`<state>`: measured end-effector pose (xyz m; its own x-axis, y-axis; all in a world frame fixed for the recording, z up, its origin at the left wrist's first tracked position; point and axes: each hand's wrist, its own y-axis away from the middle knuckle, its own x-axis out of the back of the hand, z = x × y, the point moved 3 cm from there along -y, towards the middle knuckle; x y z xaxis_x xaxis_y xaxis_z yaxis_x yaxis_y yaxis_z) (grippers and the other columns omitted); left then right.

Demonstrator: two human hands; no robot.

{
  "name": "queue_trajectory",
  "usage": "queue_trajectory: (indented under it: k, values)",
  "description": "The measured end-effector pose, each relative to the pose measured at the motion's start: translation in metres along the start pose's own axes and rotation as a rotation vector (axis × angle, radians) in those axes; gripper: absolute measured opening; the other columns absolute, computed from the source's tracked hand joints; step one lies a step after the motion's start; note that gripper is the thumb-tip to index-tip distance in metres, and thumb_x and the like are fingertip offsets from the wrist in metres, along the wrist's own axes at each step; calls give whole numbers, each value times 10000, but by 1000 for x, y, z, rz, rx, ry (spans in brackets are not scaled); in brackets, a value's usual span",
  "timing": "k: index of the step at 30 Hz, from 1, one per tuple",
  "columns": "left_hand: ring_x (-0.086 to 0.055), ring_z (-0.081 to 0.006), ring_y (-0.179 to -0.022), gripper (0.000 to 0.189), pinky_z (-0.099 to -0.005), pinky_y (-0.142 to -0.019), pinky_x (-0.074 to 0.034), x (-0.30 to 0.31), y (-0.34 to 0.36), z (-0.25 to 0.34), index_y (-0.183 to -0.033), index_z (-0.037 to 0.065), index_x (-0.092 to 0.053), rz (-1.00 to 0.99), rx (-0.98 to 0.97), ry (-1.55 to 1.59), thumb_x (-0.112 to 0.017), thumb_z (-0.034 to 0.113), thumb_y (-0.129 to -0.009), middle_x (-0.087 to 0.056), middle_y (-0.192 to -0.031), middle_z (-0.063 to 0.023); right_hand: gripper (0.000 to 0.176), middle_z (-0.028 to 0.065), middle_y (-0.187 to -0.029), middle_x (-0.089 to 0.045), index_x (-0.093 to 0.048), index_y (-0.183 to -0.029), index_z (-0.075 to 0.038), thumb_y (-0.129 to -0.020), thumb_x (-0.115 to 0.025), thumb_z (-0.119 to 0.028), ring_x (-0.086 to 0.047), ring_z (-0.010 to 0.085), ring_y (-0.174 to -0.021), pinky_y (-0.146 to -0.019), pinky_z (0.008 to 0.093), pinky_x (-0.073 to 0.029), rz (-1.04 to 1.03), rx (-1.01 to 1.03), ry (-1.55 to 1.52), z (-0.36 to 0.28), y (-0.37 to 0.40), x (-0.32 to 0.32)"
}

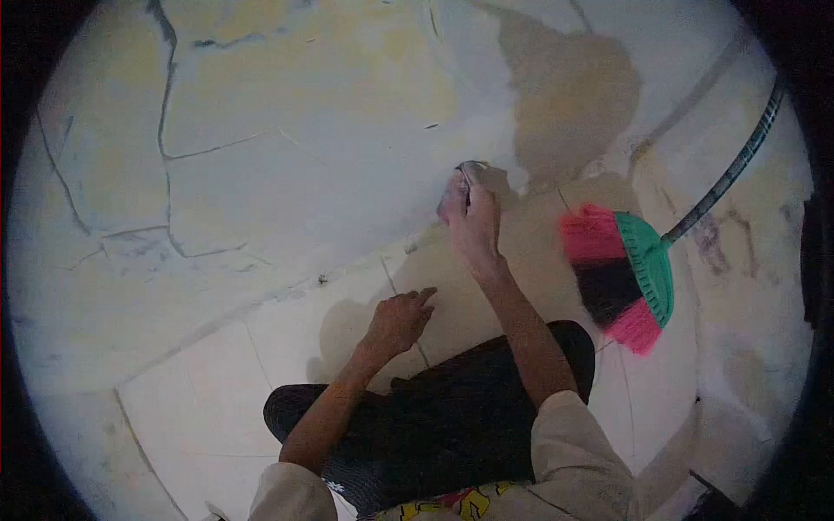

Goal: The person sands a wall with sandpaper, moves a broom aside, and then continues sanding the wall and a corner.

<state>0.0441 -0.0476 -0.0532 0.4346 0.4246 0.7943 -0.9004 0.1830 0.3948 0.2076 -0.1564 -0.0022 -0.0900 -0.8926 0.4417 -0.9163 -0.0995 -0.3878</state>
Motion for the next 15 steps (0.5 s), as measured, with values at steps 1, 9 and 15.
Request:
queue_trajectory:
  k: [1, 9, 15]
  values:
    - [-657, -355, -914, 387, -472, -800, -532, -2, 0, -2, -1336, 49, -497, 32, -4, -14, -485, 232, -995, -657, -1019, -195, 317, 39, -640, -521, -520, -895, -18, -1045, -405, -272, -517, 133, -535, -541, 332, -459, 5, -6, -3, 16, -4, -6]
    - [-659, -348, -915, 386, -474, -812, -529, 0, -3, 1, -1341, 84, -504, 56, -12, -7, -486, 247, -991, -659, -1051, -195, 224, 100, -641, -603, -544, -948, -32, -1009, -482, -238, -601, 271, -553, -607, 434, -477, 109, 66, 30, 8, -2, 4]
    - [-654, -331, -974, 396, -473, -861, -511, 3, 5, -3, -1358, 113, -494, 40, 51, 3, -501, 246, -985, -670, -1090, -176, 260, 68, -691, -531, -515, -885, -20, -1007, -489, -248, -519, 143, -648, -619, 365, -451, 20, -117, -228, 9, -1, 4]
